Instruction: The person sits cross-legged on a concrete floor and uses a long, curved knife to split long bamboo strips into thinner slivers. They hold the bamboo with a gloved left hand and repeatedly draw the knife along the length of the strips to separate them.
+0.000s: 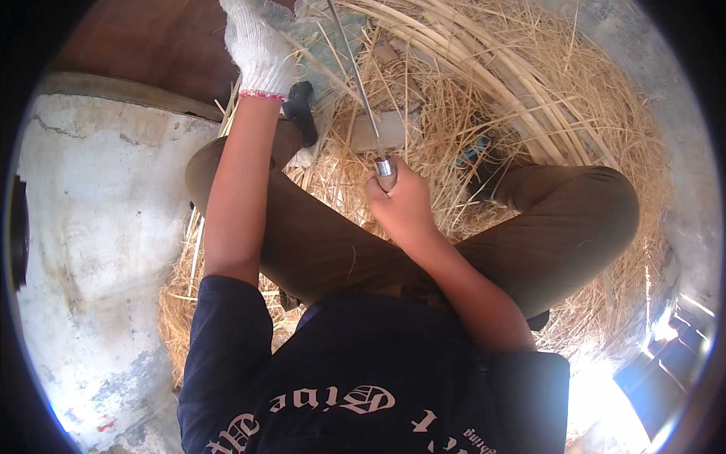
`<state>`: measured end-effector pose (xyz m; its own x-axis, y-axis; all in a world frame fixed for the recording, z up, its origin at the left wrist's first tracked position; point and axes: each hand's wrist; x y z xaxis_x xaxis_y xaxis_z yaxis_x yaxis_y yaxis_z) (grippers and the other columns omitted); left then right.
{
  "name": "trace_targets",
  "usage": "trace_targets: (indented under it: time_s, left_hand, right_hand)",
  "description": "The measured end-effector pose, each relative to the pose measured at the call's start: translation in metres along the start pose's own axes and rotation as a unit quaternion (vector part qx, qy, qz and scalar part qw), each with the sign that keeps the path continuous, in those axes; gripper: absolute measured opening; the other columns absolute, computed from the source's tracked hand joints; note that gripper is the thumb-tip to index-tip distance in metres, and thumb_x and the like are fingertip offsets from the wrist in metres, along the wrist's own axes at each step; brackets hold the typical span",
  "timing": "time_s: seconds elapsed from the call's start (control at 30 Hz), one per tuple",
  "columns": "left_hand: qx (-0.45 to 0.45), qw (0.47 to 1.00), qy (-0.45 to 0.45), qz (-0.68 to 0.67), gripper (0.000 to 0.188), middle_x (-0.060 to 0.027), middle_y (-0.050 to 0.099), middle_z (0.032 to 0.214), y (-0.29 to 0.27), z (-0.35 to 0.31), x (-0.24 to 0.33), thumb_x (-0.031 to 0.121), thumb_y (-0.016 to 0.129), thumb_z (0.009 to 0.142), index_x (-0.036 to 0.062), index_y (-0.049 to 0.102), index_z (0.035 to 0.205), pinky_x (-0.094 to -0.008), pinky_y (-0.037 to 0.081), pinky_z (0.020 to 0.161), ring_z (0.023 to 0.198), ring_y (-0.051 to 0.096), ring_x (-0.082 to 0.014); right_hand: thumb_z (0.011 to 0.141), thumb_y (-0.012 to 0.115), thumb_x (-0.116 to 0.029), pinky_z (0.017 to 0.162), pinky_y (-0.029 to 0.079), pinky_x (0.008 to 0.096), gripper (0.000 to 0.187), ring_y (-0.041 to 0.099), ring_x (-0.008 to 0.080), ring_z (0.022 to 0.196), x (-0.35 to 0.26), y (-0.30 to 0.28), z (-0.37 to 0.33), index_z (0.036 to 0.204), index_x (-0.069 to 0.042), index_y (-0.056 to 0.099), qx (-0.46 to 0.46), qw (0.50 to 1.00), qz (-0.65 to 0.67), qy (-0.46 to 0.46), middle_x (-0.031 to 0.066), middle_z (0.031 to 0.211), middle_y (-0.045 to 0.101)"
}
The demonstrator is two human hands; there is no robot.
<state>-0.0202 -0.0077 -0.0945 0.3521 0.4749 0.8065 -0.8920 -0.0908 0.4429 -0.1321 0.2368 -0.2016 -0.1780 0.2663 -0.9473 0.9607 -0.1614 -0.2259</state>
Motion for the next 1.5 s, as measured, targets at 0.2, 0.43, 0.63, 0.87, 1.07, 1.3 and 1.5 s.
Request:
trace_targets:
  time_s: [0.2, 0.43, 0.63, 0.87, 1.07, 1.3, 1.5]
  left_hand:
    - [0.002, 1.000, -0.002, -0.001, 0.037, 0.0081, 0.045, 0.071, -0.004, 0.005, 0.003, 0.046, 0.054, 0.107, 0.0193, 0.054, 0.081, -0.0255, 0.034, 0.056, 0.063, 0.041, -0.0050]
    - [0.036, 0.998, 0.020, 0.053, 0.038, 0.0062, 0.048, 0.075, 0.002, 0.000, 0.001, 0.043, 0.051, 0.109, 0.0154, 0.056, 0.083, -0.0253, 0.037, 0.062, 0.069, 0.042, -0.0062]
    - [0.059, 0.998, 0.022, -0.002, 0.036, 0.0070, 0.048, 0.076, -0.001, 0.007, 0.000, 0.041, 0.051, 0.109, 0.0158, 0.056, 0.084, -0.0244, 0.036, 0.062, 0.070, 0.042, -0.0055]
    - [0.041, 0.999, 0.031, -0.013, 0.033, 0.0083, 0.048, 0.074, -0.003, 0.005, -0.004, 0.039, 0.053, 0.109, 0.0175, 0.057, 0.084, -0.0247, 0.035, 0.059, 0.067, 0.042, -0.0046]
    - [0.047, 0.998, 0.022, -0.027, 0.032, 0.0082, 0.048, 0.075, -0.008, 0.013, -0.004, 0.039, 0.053, 0.108, 0.0181, 0.057, 0.085, -0.0245, 0.035, 0.059, 0.068, 0.042, -0.0043]
    - [0.079, 0.994, 0.057, 0.042, 0.033, 0.0090, 0.047, 0.071, -0.001, 0.007, -0.003, 0.039, 0.054, 0.108, 0.0194, 0.056, 0.082, -0.0247, 0.035, 0.054, 0.063, 0.042, -0.0033]
    - [0.071, 0.996, 0.046, -0.025, 0.032, 0.0086, 0.048, 0.070, -0.012, 0.018, -0.002, 0.039, 0.054, 0.108, 0.0193, 0.056, 0.082, -0.0246, 0.035, 0.054, 0.063, 0.042, -0.0036]
  right_hand:
    - [0.086, 0.066, -0.015, 0.061, 0.048, 0.0392, 0.017, 0.062, 0.0263, 0.060, 0.029, -0.003, 0.013, 0.088, 0.001, 0.060, -0.069, 0.989, -0.113, 0.069, 0.0143, 0.069, 0.062]
    - [0.084, 0.067, -0.017, 0.065, 0.051, 0.0437, 0.020, 0.065, 0.0341, 0.065, 0.003, 0.000, 0.005, 0.089, 0.002, 0.062, -0.012, 0.999, -0.027, -0.021, 0.0198, 0.073, 0.065]
    - [0.088, 0.064, -0.012, 0.056, 0.047, 0.0363, 0.012, 0.060, 0.0179, 0.057, 0.038, 0.004, 0.014, 0.088, 0.000, 0.061, -0.053, 0.989, -0.125, 0.059, 0.0103, 0.067, 0.062]
    - [0.086, 0.067, -0.017, 0.060, 0.048, 0.0409, 0.021, 0.063, 0.0273, 0.061, 0.014, 0.006, 0.011, 0.091, 0.003, 0.062, -0.035, 0.998, -0.017, 0.046, 0.0160, 0.068, 0.063]
    - [0.087, 0.065, -0.014, 0.054, 0.044, 0.0371, 0.017, 0.055, 0.0191, 0.053, 0.043, 0.007, 0.021, 0.081, 0.000, 0.059, -0.036, 0.992, -0.108, 0.045, 0.0076, 0.060, 0.057]
    - [0.083, 0.067, -0.021, 0.066, 0.051, 0.0439, 0.023, 0.068, 0.0353, 0.067, 0.032, 0.007, 0.020, 0.085, 0.002, 0.066, -0.059, 0.991, -0.088, 0.083, 0.0200, 0.071, 0.067]
    - [0.085, 0.066, -0.021, 0.065, 0.051, 0.0434, 0.022, 0.068, 0.0346, 0.065, 0.038, -0.003, 0.014, 0.084, 0.001, 0.067, -0.056, 0.987, -0.123, 0.086, 0.0181, 0.067, 0.066]
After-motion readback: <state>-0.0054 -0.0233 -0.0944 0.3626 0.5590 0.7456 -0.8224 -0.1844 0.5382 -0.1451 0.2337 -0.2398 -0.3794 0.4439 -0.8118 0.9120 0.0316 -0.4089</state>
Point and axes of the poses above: each hand's wrist, its own z-axis towards the middle knuckle, its own y-axis out of the palm, x = y × z
